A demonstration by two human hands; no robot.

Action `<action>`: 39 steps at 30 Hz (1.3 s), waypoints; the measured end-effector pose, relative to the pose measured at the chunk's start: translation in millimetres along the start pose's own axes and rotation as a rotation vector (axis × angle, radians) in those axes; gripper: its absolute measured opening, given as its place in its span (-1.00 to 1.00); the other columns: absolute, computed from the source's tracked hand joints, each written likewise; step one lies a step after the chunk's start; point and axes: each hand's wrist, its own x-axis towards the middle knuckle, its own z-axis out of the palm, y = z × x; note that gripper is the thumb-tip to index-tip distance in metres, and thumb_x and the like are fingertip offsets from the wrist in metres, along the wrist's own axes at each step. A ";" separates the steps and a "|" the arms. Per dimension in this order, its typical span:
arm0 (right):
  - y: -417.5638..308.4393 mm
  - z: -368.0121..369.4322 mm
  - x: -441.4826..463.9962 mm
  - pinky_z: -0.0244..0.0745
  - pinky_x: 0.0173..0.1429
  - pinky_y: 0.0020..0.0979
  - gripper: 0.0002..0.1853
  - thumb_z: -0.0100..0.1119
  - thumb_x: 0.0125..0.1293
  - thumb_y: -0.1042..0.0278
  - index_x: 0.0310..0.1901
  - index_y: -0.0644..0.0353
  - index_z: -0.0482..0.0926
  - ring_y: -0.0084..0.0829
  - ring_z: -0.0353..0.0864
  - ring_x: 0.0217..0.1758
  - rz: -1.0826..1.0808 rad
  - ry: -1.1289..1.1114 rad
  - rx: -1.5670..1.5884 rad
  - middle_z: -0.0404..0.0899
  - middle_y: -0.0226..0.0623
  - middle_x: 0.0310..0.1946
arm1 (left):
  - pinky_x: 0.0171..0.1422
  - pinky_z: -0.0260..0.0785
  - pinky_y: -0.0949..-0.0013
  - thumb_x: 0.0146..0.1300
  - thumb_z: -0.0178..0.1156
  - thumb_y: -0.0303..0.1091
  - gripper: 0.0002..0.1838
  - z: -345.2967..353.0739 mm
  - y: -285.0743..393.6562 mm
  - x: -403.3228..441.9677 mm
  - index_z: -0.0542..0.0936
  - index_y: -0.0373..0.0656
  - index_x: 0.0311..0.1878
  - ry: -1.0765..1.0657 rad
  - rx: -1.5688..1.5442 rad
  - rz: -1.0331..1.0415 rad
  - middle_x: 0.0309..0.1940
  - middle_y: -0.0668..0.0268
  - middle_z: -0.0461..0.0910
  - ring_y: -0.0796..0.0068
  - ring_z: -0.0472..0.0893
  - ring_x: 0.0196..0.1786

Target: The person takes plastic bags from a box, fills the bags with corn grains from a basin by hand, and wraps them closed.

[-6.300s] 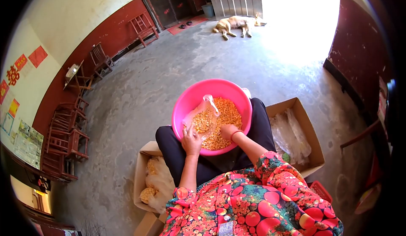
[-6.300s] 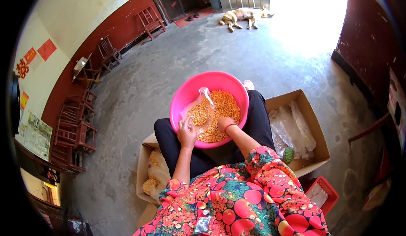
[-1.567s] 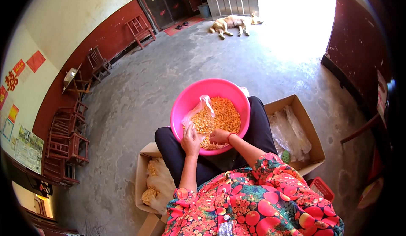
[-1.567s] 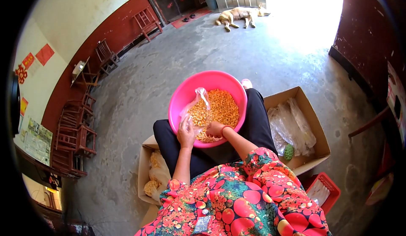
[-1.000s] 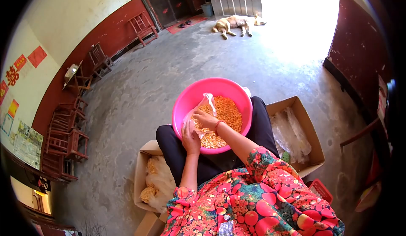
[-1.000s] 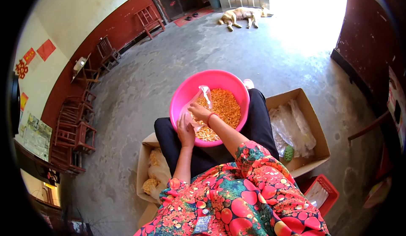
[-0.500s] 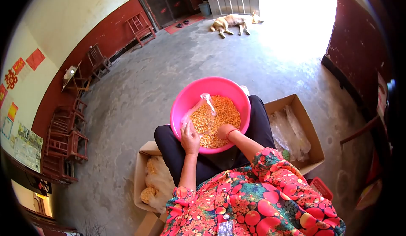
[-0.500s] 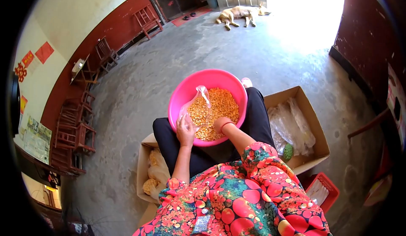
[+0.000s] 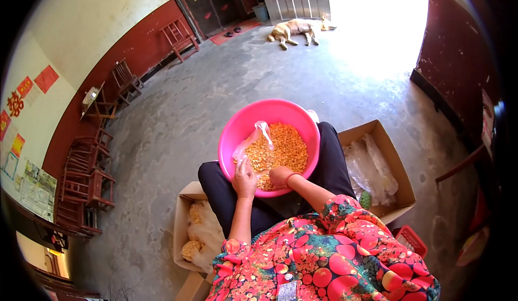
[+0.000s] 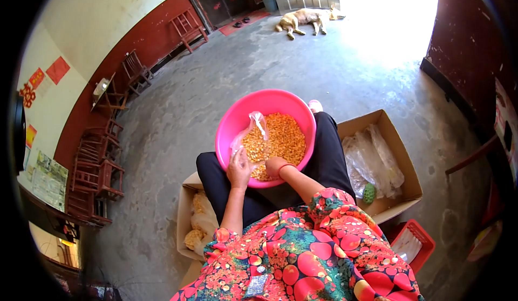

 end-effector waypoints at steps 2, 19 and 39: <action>6.8 4.6 4.2 0.40 -0.10 -0.18 -0.65 -0.11 0.07 0.15 -0.36 0.21 0.60 -0.07 0.54 -0.25 0.052 0.092 0.079 0.55 0.01 -0.35 | -0.10 0.38 0.20 0.02 0.02 -0.48 -0.64 1.1 -1.2 0.0 0.47 -0.12 -0.04 0.012 -0.018 0.026 -0.12 0.12 0.49 0.11 0.51 -0.13; -5.6 -36.0 -24.4 0.31 -0.61 -0.55 -0.81 0.05 0.11 0.28 -0.40 0.24 0.55 -0.58 0.38 -0.67 0.069 -0.306 1.142 0.43 -0.40 -0.66 | -0.01 0.36 0.27 -0.01 0.03 -0.47 -0.60 -2.4 2.5 0.4 0.45 -0.15 -0.01 -0.030 -0.036 -0.026 -0.08 0.15 0.48 0.15 0.49 -0.06; 23.5 -35.5 -12.6 0.49 -0.26 -0.27 -0.73 -0.05 0.04 0.23 -0.37 0.18 0.60 -0.20 0.59 -0.35 0.188 0.218 -0.100 0.58 -0.14 -0.42 | -0.09 0.39 0.30 -0.02 0.02 -0.48 -0.56 6.8 -10.3 -1.7 0.41 -0.16 0.04 0.000 -0.024 0.000 -0.08 0.13 0.49 0.19 0.55 -0.15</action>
